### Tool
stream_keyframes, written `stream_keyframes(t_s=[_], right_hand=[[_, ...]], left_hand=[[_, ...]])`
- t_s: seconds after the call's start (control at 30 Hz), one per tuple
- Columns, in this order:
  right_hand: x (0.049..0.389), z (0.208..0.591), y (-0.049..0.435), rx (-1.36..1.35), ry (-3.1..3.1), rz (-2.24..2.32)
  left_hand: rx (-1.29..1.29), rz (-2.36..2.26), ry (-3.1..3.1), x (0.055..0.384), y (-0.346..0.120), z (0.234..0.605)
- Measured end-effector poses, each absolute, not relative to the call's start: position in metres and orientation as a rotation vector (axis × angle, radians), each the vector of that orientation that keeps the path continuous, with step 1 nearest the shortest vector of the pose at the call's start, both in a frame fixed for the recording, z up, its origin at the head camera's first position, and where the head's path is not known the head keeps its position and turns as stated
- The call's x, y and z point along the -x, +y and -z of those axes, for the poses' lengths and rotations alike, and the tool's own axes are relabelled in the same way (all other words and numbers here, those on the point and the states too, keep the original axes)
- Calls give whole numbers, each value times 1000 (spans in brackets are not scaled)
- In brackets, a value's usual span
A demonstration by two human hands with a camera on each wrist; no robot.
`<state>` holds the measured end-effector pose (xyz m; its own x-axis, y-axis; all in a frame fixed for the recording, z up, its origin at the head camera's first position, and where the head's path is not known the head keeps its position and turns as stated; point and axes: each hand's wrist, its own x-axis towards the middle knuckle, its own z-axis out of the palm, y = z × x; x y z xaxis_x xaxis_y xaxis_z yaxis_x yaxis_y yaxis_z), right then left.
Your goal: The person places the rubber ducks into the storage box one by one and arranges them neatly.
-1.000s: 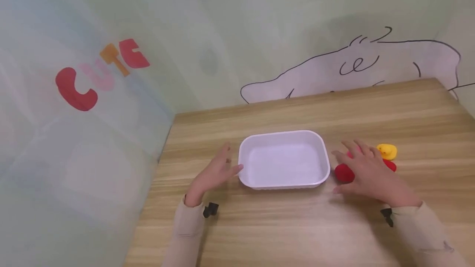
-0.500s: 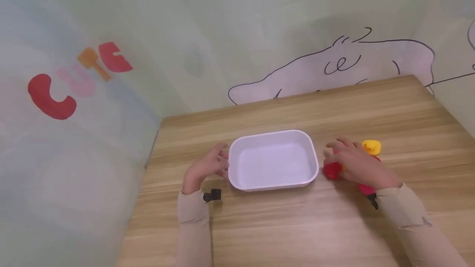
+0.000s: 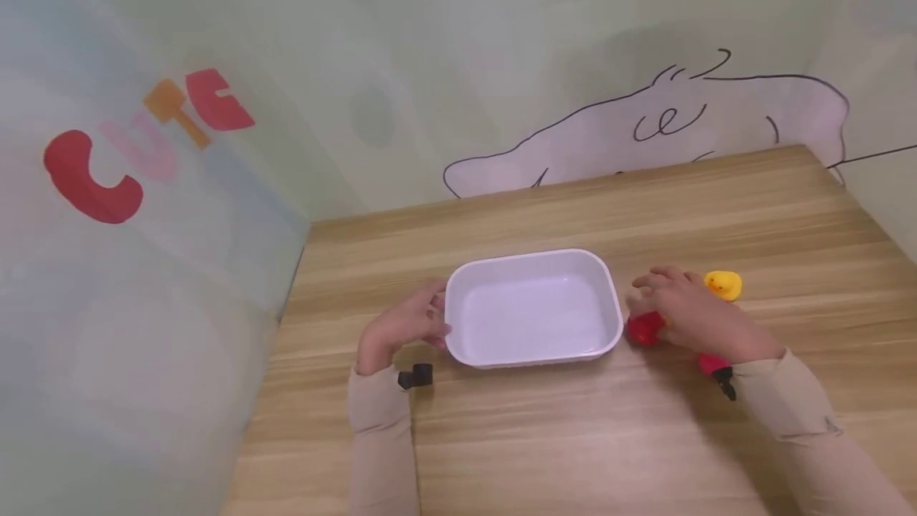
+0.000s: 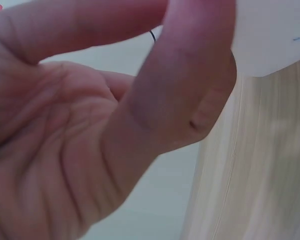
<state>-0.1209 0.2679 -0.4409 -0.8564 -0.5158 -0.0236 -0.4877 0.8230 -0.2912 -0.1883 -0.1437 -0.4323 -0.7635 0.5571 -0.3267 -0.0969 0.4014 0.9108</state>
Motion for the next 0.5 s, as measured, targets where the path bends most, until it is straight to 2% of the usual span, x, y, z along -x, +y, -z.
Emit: stream_keyframes(t_s=[0.23, 0.5], right_hand=[[119, 417, 272, 796, 2934, 353], [131, 391, 264, 685, 2887, 315]], left_hand=[[-475, -1357, 2096, 189, -139, 434], [-401, -1358, 2109, 188, -142, 432]])
